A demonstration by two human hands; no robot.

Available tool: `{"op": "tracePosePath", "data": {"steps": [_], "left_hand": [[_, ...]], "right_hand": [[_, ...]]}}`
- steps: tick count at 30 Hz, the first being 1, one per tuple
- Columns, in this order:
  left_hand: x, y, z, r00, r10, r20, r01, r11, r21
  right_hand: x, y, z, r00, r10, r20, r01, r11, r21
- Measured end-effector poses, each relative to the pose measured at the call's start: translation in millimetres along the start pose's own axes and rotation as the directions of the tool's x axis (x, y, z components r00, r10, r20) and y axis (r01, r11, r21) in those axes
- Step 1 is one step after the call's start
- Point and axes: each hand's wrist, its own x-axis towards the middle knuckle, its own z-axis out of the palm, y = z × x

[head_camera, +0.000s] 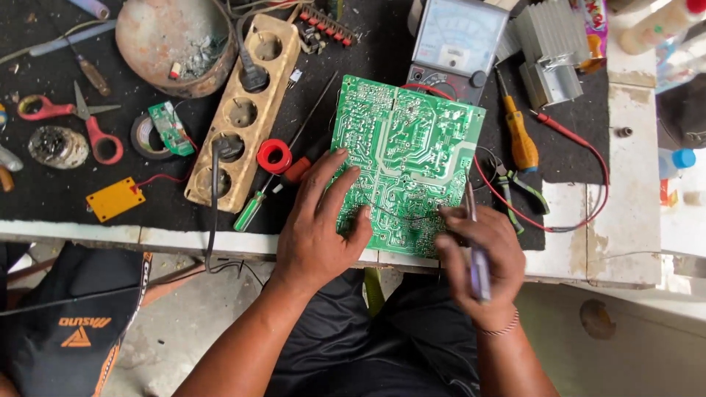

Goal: The person uses a screwdriver to scrape and clean the surface of a green circuit board. They work on various sections of the board, occasionally adjusting their grip and the board's position on the cluttered workbench.

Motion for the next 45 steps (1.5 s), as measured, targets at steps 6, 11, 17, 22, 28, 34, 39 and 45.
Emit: {"op": "tracePosePath", "data": {"steps": [6, 11, 17, 22, 28, 34, 39, 45], "left_hand": [[-2, -1, 9, 0.986, 0.012, -0.167, -0.007, 0.999, 0.035], [-1, 0, 10, 0.979, 0.024, -0.201, -0.014, 0.999, 0.050], [-2, -1, 12, 0.972, 0.028, -0.234, -0.020, 0.999, 0.037], [-1, 1, 8, 0.973, 0.012, -0.232, -0.013, 1.000, 0.000], [0, -2, 2, 0.975, -0.036, -0.218, 0.015, 0.995, -0.097], [5, 0, -17, 0.995, -0.102, -0.016, 0.098, 0.978, -0.184], [9, 0, -24, 0.992, -0.118, 0.053, 0.127, 0.968, -0.217], [8, -1, -22, 0.990, -0.111, 0.088, 0.128, 0.966, -0.223]], "right_hand": [[7, 13, 14, 0.946, -0.323, 0.008, 0.317, 0.921, -0.227], [11, 9, 17, 0.957, -0.285, 0.059, 0.289, 0.909, -0.301], [10, 5, 19, 0.957, -0.289, 0.032, 0.284, 0.904, -0.319], [10, 2, 19, 0.960, -0.279, 0.007, 0.267, 0.910, -0.316], [1, 13, 17, 0.969, -0.247, -0.014, 0.227, 0.914, -0.337], [0, -7, 25, 0.989, -0.146, 0.006, 0.135, 0.901, -0.412], [0, -6, 28, 0.993, -0.109, -0.041, 0.082, 0.904, -0.420], [3, -9, 27, 0.993, -0.085, -0.084, 0.043, 0.909, -0.414]]}}
